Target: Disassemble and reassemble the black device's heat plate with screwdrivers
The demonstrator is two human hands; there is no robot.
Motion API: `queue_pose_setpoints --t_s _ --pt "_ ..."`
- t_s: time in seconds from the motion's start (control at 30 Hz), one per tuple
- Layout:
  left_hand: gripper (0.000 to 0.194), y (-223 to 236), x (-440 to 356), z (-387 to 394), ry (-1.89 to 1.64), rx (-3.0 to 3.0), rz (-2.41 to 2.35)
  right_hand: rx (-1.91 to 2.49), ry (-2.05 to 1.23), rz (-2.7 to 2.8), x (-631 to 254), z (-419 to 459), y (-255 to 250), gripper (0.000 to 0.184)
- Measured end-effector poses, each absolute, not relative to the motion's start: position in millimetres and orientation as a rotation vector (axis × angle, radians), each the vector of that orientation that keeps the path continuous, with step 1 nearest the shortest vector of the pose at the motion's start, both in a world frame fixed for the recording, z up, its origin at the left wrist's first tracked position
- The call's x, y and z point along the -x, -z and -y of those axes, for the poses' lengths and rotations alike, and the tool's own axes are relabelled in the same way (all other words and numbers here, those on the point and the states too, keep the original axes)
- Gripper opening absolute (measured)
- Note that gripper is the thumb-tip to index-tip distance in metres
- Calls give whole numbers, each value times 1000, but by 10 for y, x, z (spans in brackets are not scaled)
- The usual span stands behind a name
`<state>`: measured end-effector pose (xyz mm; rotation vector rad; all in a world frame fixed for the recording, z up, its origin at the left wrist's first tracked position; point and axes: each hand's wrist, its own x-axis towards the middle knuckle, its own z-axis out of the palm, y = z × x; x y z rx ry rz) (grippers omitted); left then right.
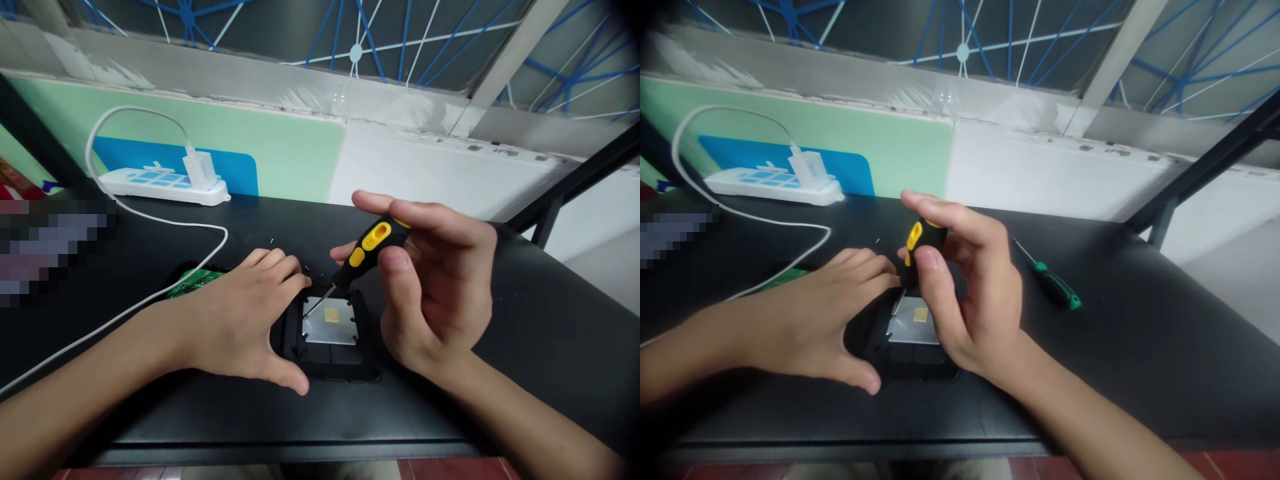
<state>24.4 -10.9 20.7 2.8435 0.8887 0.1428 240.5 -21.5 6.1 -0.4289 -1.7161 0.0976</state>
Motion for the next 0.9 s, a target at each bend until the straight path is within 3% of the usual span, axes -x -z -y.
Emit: queue_pose_setpoints --t_s 0.37,0.63,0.9 --pt "98 -175 -255 92 -130 -2846 -880 370 -29 1690 -2390 221 -80 65" --pt "94 -190 -250 104 -124 -2827 -911 668 -359 1769 -2303 573 -199 61" --pt "89 -167 -237 89 -156 -2829 -886 656 -214 1716 -2359 485 -139 57"
